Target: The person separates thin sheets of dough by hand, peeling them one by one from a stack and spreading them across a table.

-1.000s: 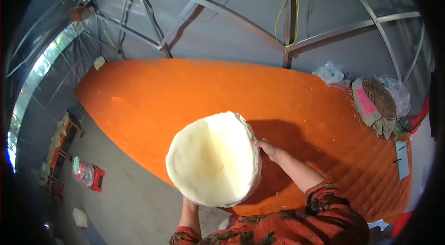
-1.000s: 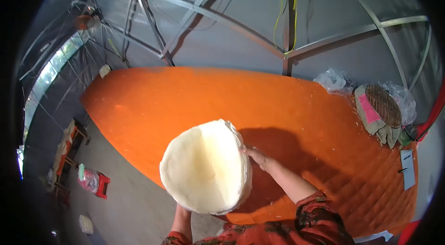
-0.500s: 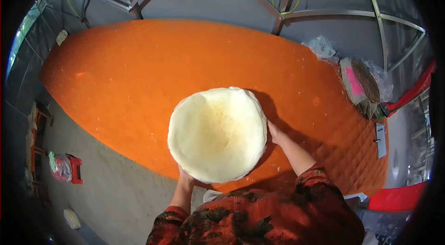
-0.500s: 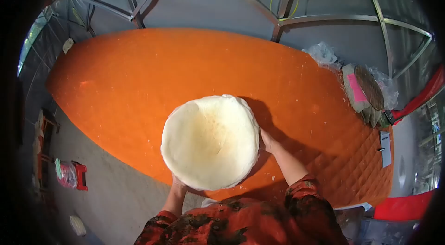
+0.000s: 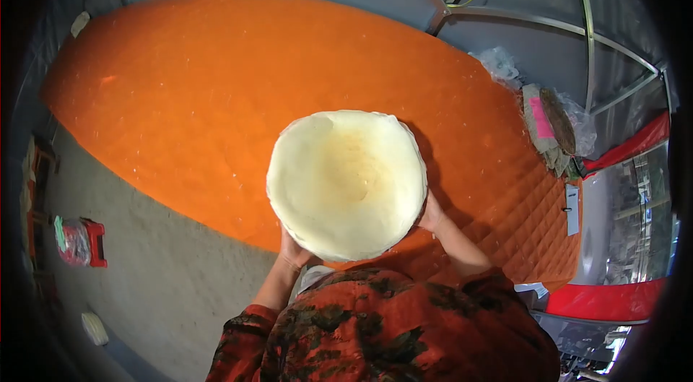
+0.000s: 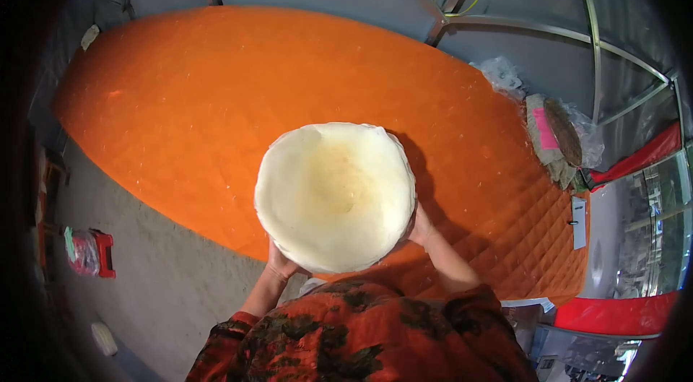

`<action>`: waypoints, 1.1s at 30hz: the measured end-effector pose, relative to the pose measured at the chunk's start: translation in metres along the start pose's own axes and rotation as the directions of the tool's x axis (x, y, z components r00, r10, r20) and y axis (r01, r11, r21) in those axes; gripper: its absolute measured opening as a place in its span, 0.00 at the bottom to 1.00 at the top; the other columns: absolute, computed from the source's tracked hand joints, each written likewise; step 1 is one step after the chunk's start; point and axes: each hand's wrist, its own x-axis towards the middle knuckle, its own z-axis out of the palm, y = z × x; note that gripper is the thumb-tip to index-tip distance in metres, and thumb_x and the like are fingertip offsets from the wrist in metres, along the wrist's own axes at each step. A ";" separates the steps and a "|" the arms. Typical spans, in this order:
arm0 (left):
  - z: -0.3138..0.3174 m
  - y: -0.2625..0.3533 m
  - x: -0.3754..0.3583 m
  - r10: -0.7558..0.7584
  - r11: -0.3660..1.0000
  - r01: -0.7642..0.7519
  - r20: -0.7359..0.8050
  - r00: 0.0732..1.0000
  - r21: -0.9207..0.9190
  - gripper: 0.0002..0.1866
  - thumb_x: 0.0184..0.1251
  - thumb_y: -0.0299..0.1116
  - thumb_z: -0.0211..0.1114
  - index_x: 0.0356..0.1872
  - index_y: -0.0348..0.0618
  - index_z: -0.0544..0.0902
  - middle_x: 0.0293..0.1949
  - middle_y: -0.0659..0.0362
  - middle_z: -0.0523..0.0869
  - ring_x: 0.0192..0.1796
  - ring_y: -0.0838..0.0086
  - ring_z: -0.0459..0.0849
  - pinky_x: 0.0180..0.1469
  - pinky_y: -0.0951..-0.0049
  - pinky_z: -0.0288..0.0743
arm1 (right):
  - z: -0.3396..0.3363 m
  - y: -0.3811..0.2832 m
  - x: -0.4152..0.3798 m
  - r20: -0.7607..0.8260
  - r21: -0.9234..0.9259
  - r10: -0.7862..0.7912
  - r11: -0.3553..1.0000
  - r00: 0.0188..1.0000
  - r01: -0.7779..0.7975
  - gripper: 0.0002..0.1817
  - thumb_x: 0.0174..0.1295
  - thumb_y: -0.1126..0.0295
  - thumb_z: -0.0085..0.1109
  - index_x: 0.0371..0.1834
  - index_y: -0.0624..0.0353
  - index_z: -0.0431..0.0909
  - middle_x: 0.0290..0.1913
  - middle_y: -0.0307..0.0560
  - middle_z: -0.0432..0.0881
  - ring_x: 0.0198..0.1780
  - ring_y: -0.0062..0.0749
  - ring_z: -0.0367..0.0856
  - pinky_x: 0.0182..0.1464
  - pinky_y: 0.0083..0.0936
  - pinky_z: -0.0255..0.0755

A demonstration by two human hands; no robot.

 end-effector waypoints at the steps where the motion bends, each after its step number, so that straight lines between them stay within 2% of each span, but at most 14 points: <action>1: -0.013 -0.002 0.005 0.032 0.998 -0.030 -0.034 0.999 0.056 0.47 0.61 0.77 0.43 0.70 0.50 0.65 0.69 0.54 0.69 0.68 0.55 0.68 0.67 0.46 0.65 | -0.002 0.005 -0.006 0.004 0.040 0.034 0.999 0.999 -0.034 0.44 0.64 0.28 0.34 0.73 0.49 0.60 0.71 0.43 0.67 0.69 0.41 0.66 0.68 0.44 0.63; 2: -0.010 0.000 0.002 0.019 0.998 -0.017 -0.022 1.000 0.055 0.48 0.60 0.77 0.43 0.71 0.50 0.64 0.70 0.54 0.68 0.69 0.55 0.67 0.67 0.46 0.65 | 0.001 0.007 -0.011 0.011 0.079 0.066 0.995 0.998 -0.067 0.46 0.62 0.26 0.34 0.74 0.48 0.59 0.72 0.43 0.66 0.70 0.42 0.65 0.68 0.46 0.62; 3: -0.008 0.003 0.000 0.004 0.999 -0.003 -0.009 1.000 0.053 0.49 0.59 0.78 0.42 0.71 0.50 0.63 0.70 0.54 0.67 0.69 0.55 0.67 0.67 0.46 0.64 | 0.005 0.008 -0.012 0.046 0.010 0.009 1.000 0.999 -0.010 0.48 0.61 0.25 0.33 0.74 0.47 0.59 0.72 0.43 0.65 0.71 0.43 0.64 0.69 0.50 0.59; 7: -0.007 0.004 -0.014 -0.098 0.995 0.098 0.073 0.993 -0.007 0.50 0.59 0.78 0.42 0.73 0.50 0.61 0.72 0.53 0.64 0.70 0.55 0.65 0.68 0.43 0.62 | 0.005 0.000 -0.020 -0.049 -0.012 0.102 0.995 0.994 -0.103 0.46 0.62 0.25 0.32 0.74 0.46 0.59 0.72 0.44 0.65 0.71 0.42 0.63 0.70 0.48 0.57; 10: -0.013 0.002 -0.013 -0.101 0.994 0.105 0.096 0.990 -0.039 0.51 0.58 0.79 0.42 0.73 0.51 0.60 0.73 0.53 0.62 0.71 0.53 0.64 0.68 0.41 0.61 | 0.024 0.009 -0.031 -0.026 0.000 0.041 0.999 0.999 -0.041 0.47 0.61 0.25 0.33 0.74 0.47 0.60 0.72 0.45 0.65 0.72 0.42 0.62 0.70 0.48 0.57; 14: -0.033 -0.002 -0.014 -0.111 0.994 0.112 0.075 0.991 -0.016 0.51 0.57 0.80 0.42 0.73 0.52 0.59 0.73 0.54 0.62 0.71 0.53 0.64 0.66 0.40 0.64 | 0.012 0.036 -0.032 0.006 0.103 0.031 0.994 1.000 -0.031 0.46 0.62 0.27 0.36 0.74 0.49 0.59 0.72 0.45 0.65 0.72 0.43 0.62 0.70 0.48 0.59; 16: -0.043 0.007 -0.017 -0.167 0.986 0.163 0.162 0.973 0.036 0.51 0.57 0.80 0.41 0.74 0.53 0.59 0.73 0.54 0.62 0.71 0.54 0.65 0.65 0.41 0.65 | 0.022 0.028 -0.043 -0.005 0.182 0.042 0.982 0.999 -0.040 0.46 0.62 0.27 0.36 0.74 0.50 0.59 0.72 0.45 0.65 0.72 0.43 0.62 0.70 0.48 0.59; 18: -0.038 0.011 -0.022 -0.182 0.982 0.171 0.156 0.971 0.082 0.51 0.56 0.80 0.41 0.73 0.53 0.60 0.71 0.56 0.65 0.68 0.57 0.68 0.61 0.48 0.70 | 0.024 0.023 -0.050 0.036 0.173 0.057 0.983 0.998 -0.062 0.46 0.62 0.27 0.36 0.74 0.50 0.59 0.73 0.45 0.64 0.72 0.43 0.62 0.70 0.48 0.59; 20: -0.031 0.005 -0.025 -0.148 0.984 0.141 0.060 0.987 0.113 0.52 0.55 0.82 0.40 0.70 0.50 0.63 0.67 0.58 0.70 0.65 0.63 0.73 0.55 0.60 0.77 | 0.022 0.025 -0.053 0.023 0.100 0.049 0.994 0.999 -0.051 0.46 0.63 0.28 0.35 0.74 0.50 0.58 0.73 0.44 0.63 0.73 0.43 0.61 0.70 0.48 0.58; 23: -0.028 -0.005 -0.027 -0.179 0.983 0.174 0.088 0.980 0.059 0.52 0.56 0.81 0.40 0.71 0.50 0.61 0.69 0.57 0.68 0.66 0.61 0.72 0.57 0.58 0.76 | 0.024 0.037 -0.046 -0.027 -0.040 -0.051 0.998 0.998 0.050 0.44 0.65 0.30 0.34 0.75 0.50 0.55 0.75 0.43 0.60 0.74 0.45 0.58 0.71 0.48 0.56; 26: -0.023 -0.004 -0.032 -0.179 0.983 0.184 0.174 0.968 -0.017 0.48 0.60 0.77 0.42 0.73 0.54 0.59 0.73 0.56 0.62 0.71 0.58 0.65 0.64 0.46 0.67 | 0.038 0.047 -0.052 0.075 0.144 -0.153 0.980 0.985 0.141 0.43 0.65 0.30 0.35 0.75 0.48 0.55 0.75 0.43 0.59 0.75 0.44 0.56 0.72 0.48 0.55; 29: -0.018 -0.005 -0.034 -0.228 0.966 0.245 0.170 0.959 -0.086 0.46 0.61 0.76 0.42 0.72 0.53 0.61 0.73 0.56 0.63 0.72 0.58 0.64 0.65 0.47 0.67 | 0.047 0.063 -0.056 0.041 0.200 -0.161 0.968 0.986 0.150 0.44 0.65 0.29 0.34 0.76 0.48 0.55 0.76 0.44 0.58 0.75 0.44 0.54 0.72 0.50 0.53; 32: -0.027 -0.008 -0.033 -0.208 0.974 0.220 0.171 0.963 -0.054 0.46 0.62 0.76 0.42 0.72 0.53 0.62 0.72 0.56 0.65 0.71 0.58 0.66 0.65 0.48 0.68 | 0.051 0.069 -0.053 -0.032 0.141 -0.185 0.972 0.982 0.188 0.47 0.61 0.26 0.36 0.75 0.49 0.56 0.74 0.44 0.60 0.74 0.43 0.57 0.71 0.49 0.55; 33: -0.027 -0.008 -0.032 -0.204 0.974 0.220 0.196 0.959 -0.064 0.46 0.62 0.76 0.42 0.72 0.53 0.62 0.72 0.56 0.66 0.71 0.57 0.67 0.65 0.48 0.68 | 0.052 0.068 -0.056 0.012 0.172 -0.159 0.973 0.987 0.155 0.47 0.62 0.26 0.35 0.75 0.48 0.55 0.75 0.43 0.59 0.74 0.43 0.57 0.71 0.49 0.55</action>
